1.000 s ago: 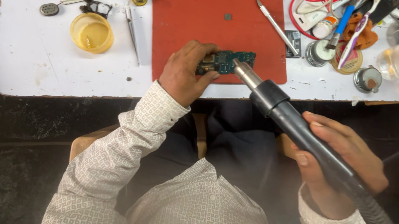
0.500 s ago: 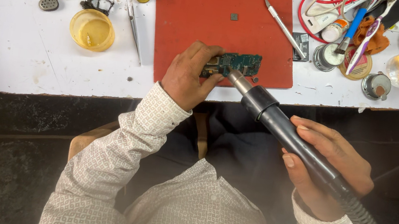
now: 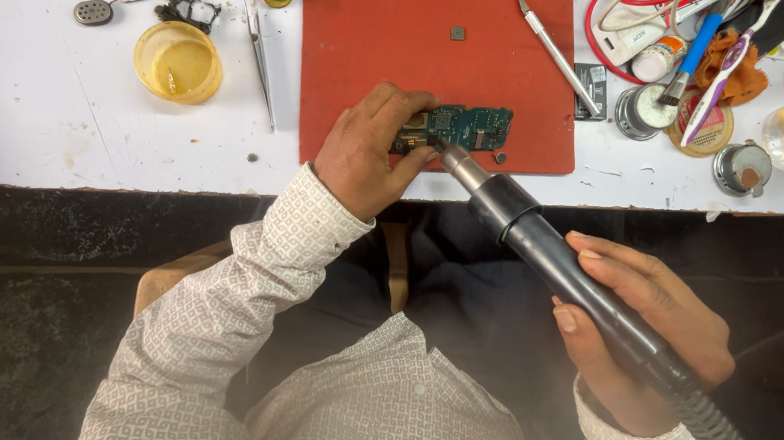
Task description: The person sits at a repair bench and uses a blue-handled scraping tool to clean a small component and a green phone motherboard on a red mat. They then scrub the board with a toothbrush and finish by directing hot air from a heat gun over the board.
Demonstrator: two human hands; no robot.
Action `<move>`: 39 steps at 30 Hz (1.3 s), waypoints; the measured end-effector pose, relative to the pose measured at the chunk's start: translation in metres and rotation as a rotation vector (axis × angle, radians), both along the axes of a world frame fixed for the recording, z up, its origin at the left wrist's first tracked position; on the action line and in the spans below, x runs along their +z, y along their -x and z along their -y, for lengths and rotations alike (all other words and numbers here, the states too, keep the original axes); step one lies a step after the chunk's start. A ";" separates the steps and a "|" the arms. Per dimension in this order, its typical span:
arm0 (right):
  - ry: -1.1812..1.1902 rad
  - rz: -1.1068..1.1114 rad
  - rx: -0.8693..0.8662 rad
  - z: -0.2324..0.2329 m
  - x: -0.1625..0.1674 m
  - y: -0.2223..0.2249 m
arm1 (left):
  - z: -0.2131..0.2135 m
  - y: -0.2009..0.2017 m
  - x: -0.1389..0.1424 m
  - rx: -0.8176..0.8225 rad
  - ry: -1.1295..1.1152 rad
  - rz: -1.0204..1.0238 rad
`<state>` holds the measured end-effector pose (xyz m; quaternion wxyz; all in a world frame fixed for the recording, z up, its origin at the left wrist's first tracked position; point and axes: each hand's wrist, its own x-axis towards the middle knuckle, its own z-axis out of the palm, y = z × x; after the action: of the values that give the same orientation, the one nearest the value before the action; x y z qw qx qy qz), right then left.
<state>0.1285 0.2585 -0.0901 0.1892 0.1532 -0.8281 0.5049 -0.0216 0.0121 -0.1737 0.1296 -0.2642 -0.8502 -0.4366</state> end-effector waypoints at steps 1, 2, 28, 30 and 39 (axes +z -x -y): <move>0.010 -0.005 0.005 0.000 0.000 0.000 | 0.000 0.000 0.000 0.000 0.005 -0.011; 0.021 -0.001 -0.003 0.001 0.000 0.000 | 0.000 0.000 0.000 0.000 0.009 -0.020; 0.016 0.010 -0.032 0.000 0.000 0.003 | -0.001 0.001 0.003 -0.007 -0.007 -0.030; 0.012 -0.009 0.000 0.000 0.000 0.004 | -0.001 0.001 0.003 -0.005 -0.004 -0.026; -0.023 -0.045 0.009 -0.002 -0.001 0.007 | 0.000 0.002 0.003 -0.020 0.004 -0.026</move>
<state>0.1215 0.2609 -0.0912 0.2037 0.1706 -0.8286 0.4928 -0.0236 0.0126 -0.1706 0.1357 -0.2784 -0.8467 -0.4327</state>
